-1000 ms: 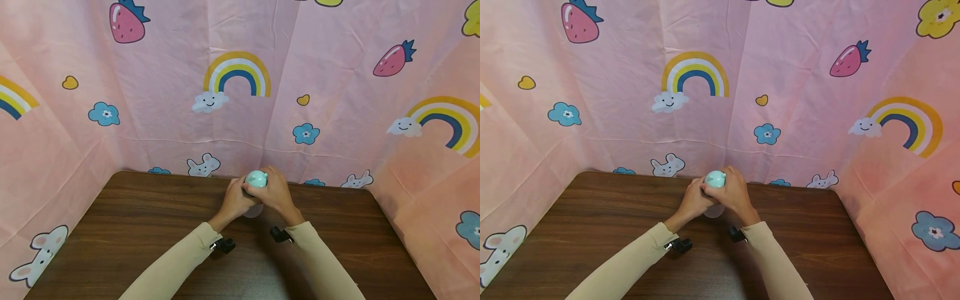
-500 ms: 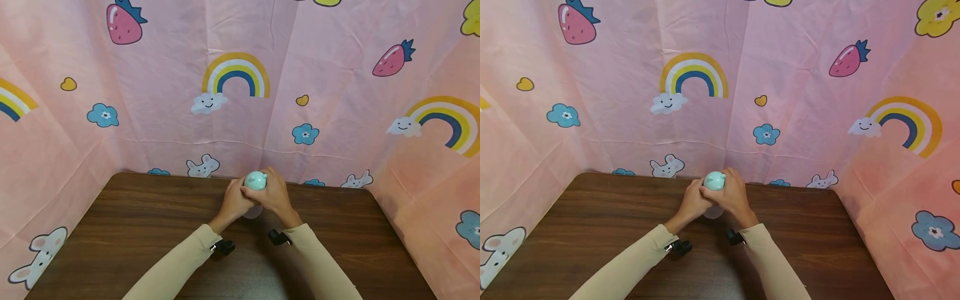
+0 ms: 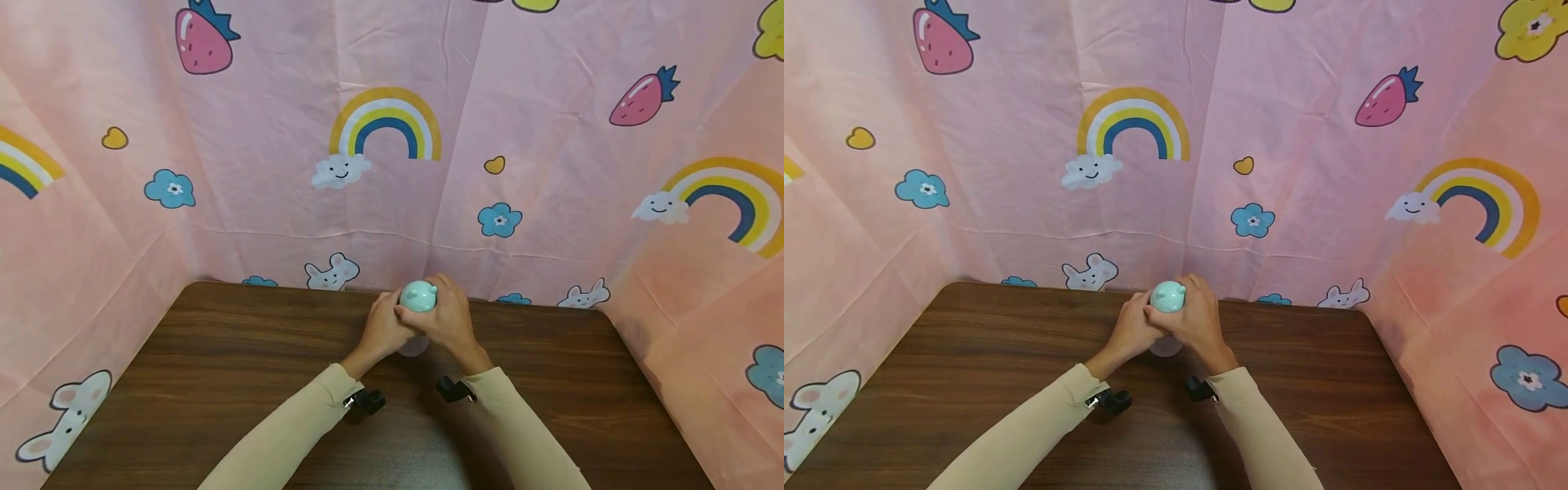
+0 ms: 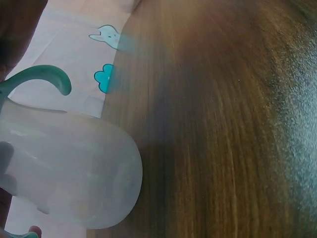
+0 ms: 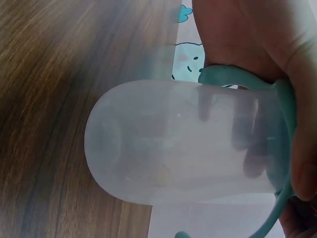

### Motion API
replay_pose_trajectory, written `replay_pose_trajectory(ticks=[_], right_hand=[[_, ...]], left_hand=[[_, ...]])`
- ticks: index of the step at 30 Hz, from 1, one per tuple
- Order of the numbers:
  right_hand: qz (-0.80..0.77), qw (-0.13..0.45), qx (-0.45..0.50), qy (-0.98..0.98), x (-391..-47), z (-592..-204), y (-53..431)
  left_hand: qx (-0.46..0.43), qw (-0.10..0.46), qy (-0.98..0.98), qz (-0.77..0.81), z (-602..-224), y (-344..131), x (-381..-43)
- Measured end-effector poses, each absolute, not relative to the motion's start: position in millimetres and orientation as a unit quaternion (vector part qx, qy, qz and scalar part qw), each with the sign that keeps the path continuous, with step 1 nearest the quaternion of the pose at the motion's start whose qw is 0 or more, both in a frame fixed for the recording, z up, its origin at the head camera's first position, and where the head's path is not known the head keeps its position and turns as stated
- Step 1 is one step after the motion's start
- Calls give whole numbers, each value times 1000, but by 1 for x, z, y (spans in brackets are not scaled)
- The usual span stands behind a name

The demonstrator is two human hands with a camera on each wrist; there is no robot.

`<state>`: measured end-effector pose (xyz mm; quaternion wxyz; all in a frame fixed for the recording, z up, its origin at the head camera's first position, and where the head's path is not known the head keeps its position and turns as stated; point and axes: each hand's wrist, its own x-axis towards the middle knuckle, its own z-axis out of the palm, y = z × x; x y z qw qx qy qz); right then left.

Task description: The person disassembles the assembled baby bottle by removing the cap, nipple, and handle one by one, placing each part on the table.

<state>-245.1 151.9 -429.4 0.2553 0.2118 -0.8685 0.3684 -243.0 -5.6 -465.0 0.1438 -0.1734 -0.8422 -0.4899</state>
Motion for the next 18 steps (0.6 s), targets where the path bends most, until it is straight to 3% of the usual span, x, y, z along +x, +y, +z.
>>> replay_pose_trajectory(ticks=[18], right_hand=[[387, 193, 237, -870, -250, -419, 161]], left_hand=[[-180, 97, -853, -481, -461, -8, -247]])
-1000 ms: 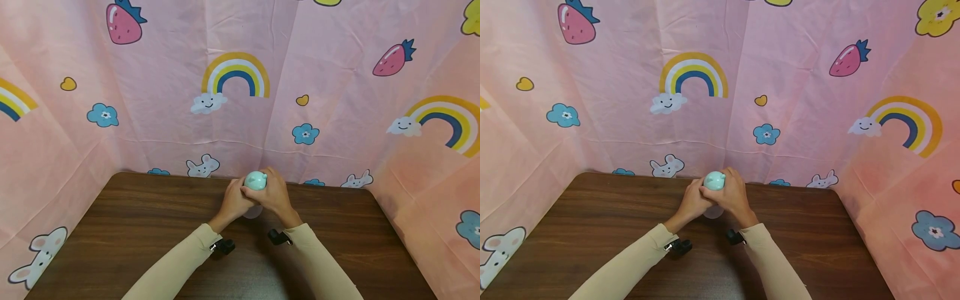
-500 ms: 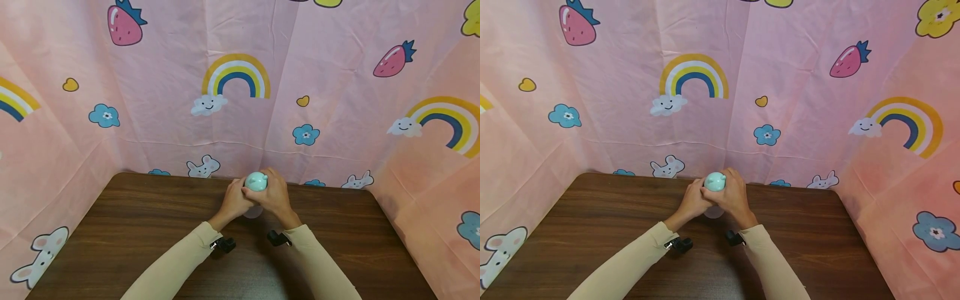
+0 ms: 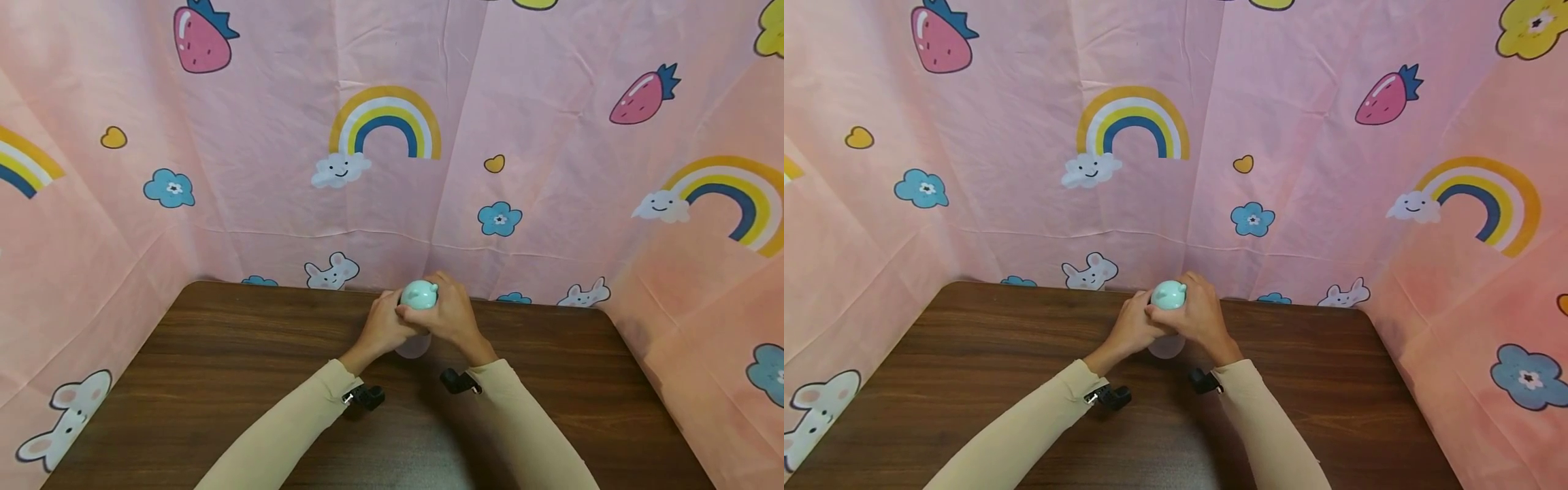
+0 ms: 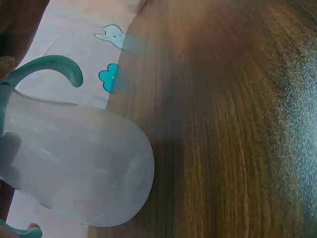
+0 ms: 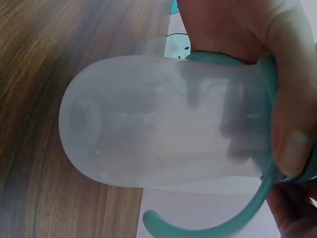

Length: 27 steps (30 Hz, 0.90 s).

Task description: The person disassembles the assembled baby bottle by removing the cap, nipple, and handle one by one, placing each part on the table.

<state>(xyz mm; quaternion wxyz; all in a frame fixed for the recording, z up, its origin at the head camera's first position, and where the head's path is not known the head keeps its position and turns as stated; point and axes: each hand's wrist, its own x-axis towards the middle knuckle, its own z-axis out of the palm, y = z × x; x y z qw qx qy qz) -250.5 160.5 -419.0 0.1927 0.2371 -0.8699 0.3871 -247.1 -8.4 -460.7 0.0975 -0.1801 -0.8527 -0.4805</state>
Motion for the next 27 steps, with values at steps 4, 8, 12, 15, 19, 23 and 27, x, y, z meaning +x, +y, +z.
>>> replay_pose_trajectory(ticks=[4, 8, 12, 15, 19, 23, 27], right_hand=[[396, 178, 228, -871, -252, -413, 164], [411, 167, 221, -868, -253, -410, 167], [405, 161, 227, -871, -251, -410, 167], [400, 160, 224, -874, -249, -411, 166], [401, 148, 212, -879, -247, -414, 164], [410, 132, 199, -880, -243, -414, 162], [423, 124, 190, -877, -240, -416, 161]], left_hand=[[-194, 98, -848, -484, -459, -7, -248], [-209, 103, -847, -478, -458, -7, -248], [-203, 108, -852, -470, -458, -7, -247], [-198, 107, -853, -470, -459, -7, -246], [-189, 104, -850, -480, -458, -7, -244], [-181, 103, -850, -483, -460, -7, -244], [-185, 104, -849, -484, -461, -8, -244]])
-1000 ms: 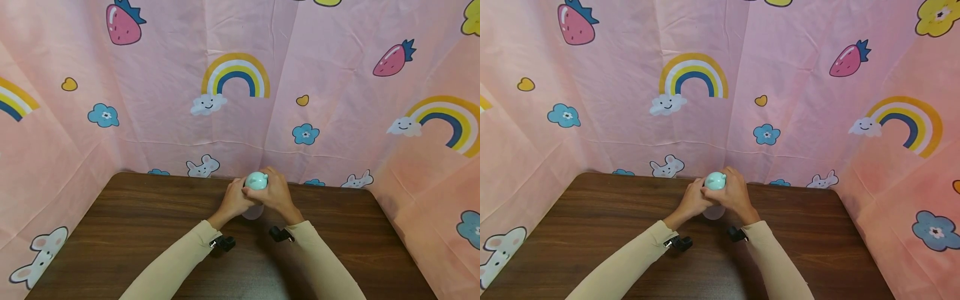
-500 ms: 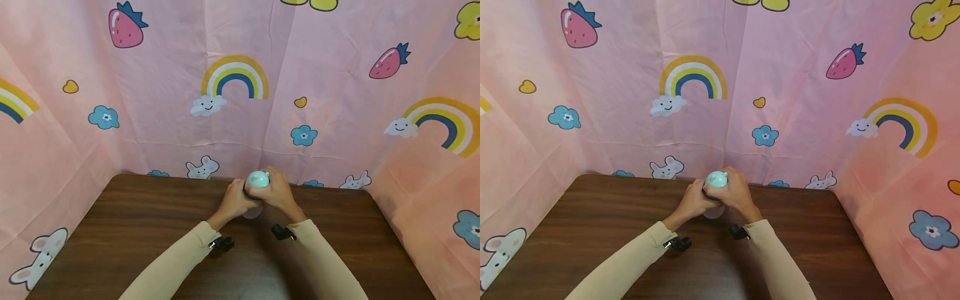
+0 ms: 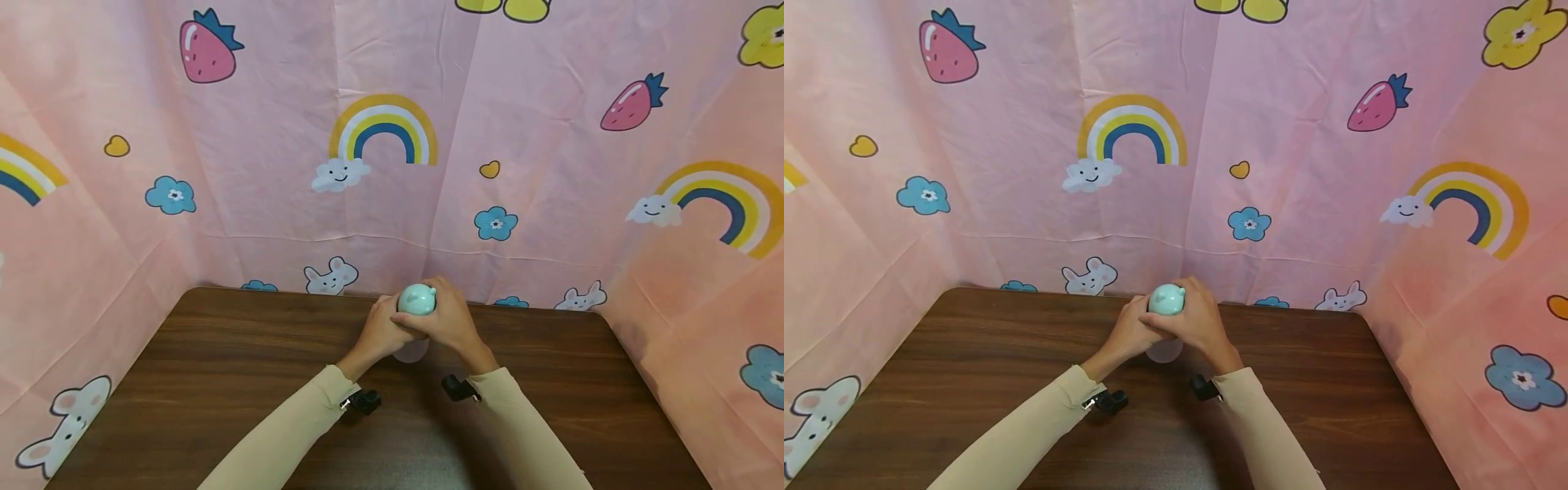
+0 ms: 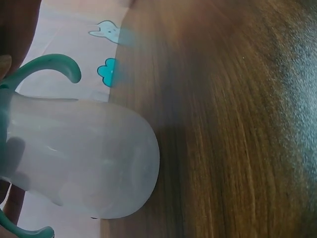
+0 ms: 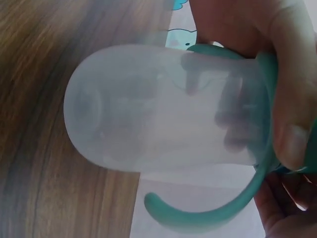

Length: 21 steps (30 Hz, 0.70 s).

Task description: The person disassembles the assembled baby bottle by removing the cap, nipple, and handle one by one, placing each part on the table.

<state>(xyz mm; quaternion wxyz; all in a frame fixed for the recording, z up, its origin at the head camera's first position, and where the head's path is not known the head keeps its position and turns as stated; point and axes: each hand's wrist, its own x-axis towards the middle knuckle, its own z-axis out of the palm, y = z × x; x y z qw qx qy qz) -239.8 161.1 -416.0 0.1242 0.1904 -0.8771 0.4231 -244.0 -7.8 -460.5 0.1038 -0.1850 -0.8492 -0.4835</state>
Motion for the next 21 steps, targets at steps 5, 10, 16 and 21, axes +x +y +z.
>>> replay_pose_trajectory(ticks=[5, 10, 16, 21], right_hand=[[455, 106, 175, -867, -236, -420, 164], [472, 92, 177, -859, -232, -423, 171], [494, 85, 189, -844, -227, -428, 182], [496, 92, 197, -841, -225, -433, 187]], left_hand=[[-184, 97, -846, -490, -461, -8, -243], [-178, 90, -851, -486, -462, -8, -242], [-172, 84, -852, -488, -461, -11, -239], [-182, 83, -849, -489, -463, -19, -235]])
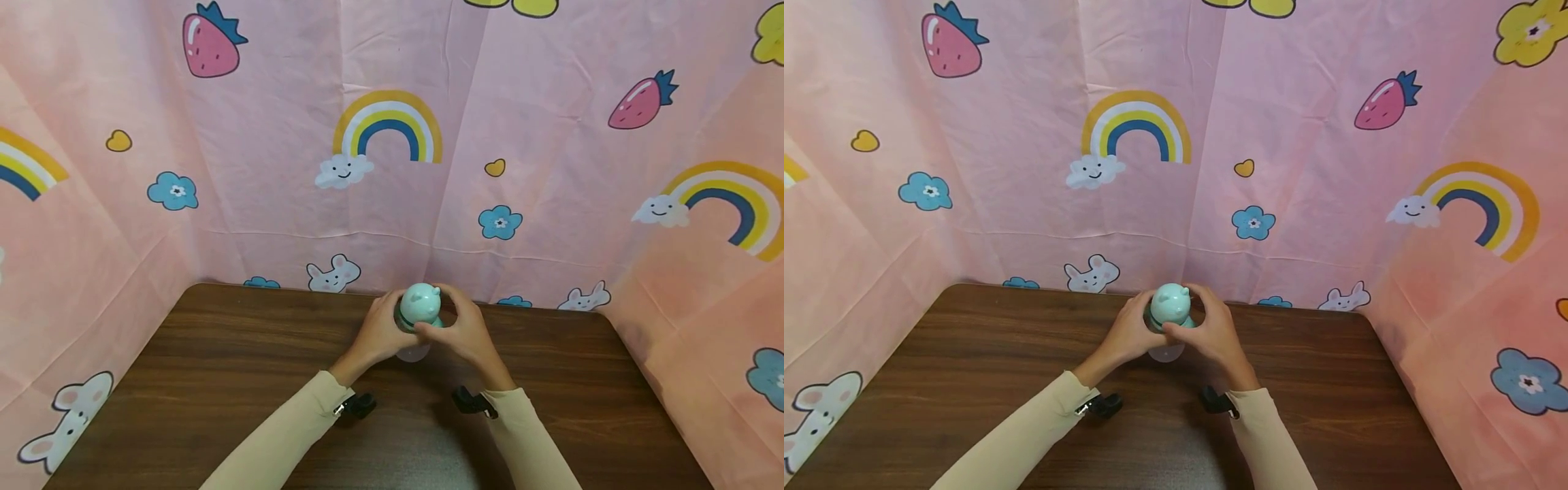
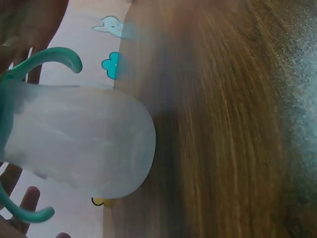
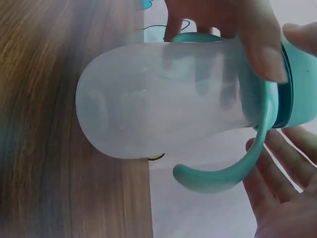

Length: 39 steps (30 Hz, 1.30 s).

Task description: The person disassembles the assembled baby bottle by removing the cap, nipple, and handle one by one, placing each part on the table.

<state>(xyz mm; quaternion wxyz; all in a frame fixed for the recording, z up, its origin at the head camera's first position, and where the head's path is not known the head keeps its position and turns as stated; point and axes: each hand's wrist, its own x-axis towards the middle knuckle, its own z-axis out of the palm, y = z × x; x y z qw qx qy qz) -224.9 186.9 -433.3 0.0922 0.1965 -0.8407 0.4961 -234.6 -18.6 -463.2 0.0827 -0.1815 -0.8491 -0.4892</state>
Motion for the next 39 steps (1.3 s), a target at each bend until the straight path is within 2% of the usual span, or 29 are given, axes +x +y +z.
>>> replay_pose_trajectory(ticks=[12, 25, 39], right_hand=[[480, 107, 208, -846, -224, -435, 188], [480, 130, 222, -839, -225, -435, 187], [482, 132, 217, -838, -226, -434, 185]], left_hand=[[-185, 84, -838, -507, -476, -33, -230], [-176, 108, -838, -505, -478, -31, -225], [-167, 106, -836, -511, -481, -30, -225]])
